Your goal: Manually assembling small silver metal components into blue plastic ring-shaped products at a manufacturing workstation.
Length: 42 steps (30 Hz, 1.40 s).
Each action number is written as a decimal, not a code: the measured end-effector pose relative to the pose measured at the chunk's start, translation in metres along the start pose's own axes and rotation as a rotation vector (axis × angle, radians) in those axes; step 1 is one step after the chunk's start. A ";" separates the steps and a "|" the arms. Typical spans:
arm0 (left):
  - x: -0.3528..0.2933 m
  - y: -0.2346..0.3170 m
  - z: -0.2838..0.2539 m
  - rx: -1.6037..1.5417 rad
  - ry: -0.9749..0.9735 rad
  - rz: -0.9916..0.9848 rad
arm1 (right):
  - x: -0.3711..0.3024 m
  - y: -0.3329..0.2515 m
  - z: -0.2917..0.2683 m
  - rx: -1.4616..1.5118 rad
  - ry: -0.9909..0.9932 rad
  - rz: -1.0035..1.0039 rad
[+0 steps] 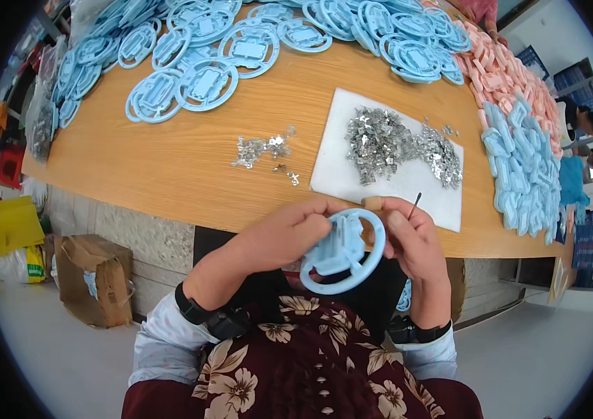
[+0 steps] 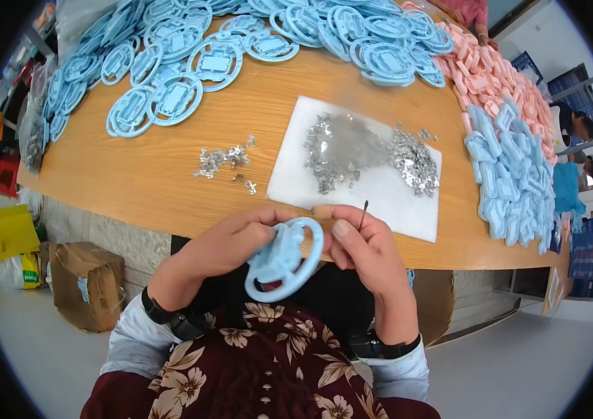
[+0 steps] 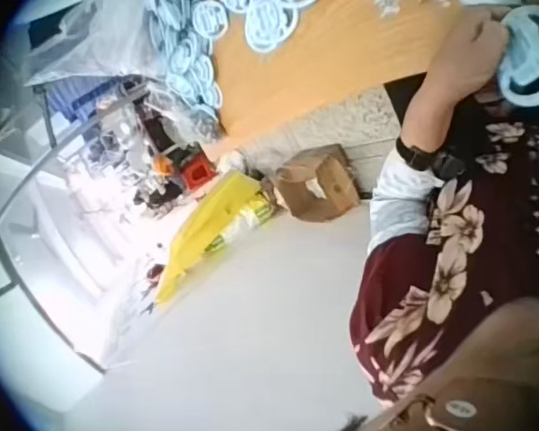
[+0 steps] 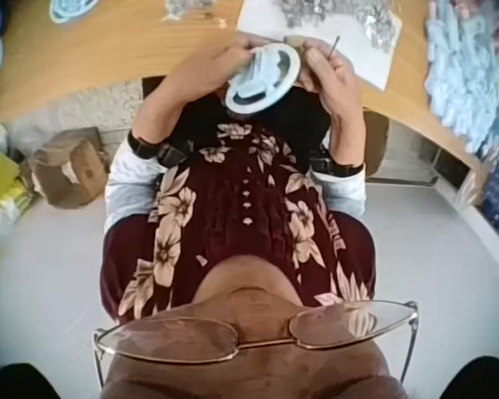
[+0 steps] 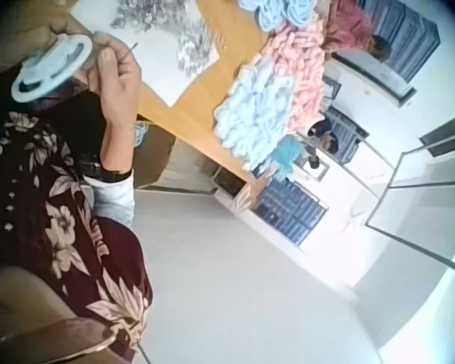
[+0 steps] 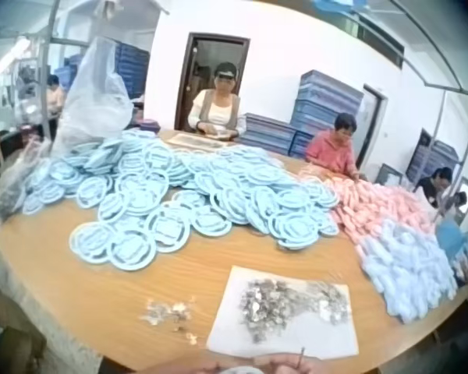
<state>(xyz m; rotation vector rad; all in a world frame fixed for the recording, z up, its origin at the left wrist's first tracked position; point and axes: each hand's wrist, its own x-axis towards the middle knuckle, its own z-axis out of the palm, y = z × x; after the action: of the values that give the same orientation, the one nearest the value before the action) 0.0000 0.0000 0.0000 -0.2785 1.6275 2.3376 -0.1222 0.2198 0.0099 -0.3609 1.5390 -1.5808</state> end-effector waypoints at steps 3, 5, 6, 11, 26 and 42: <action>-0.012 0.010 0.007 0.280 0.104 0.090 | -0.006 -0.013 0.017 0.028 0.012 0.039; -0.025 0.019 0.004 0.413 0.167 0.182 | -0.002 -0.015 0.037 0.005 0.054 0.042; -0.026 0.014 0.003 0.256 0.193 0.210 | 0.001 -0.016 0.036 0.012 0.032 0.054; -0.033 -0.019 -0.017 -0.264 0.283 0.212 | 0.011 -0.013 0.062 -0.103 0.044 -0.010; -0.024 -0.001 -0.017 0.010 0.418 0.261 | 0.024 -0.022 -0.095 -1.207 0.795 -0.336; 0.000 -0.003 -0.009 0.117 0.412 0.217 | 0.029 -0.021 -0.093 -1.199 0.667 -0.394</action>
<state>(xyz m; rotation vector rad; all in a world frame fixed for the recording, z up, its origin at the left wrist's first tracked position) 0.0010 -0.0071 -0.0059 -0.6211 2.0685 2.4462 -0.2144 0.2566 0.0013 -0.8712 3.0092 -0.8580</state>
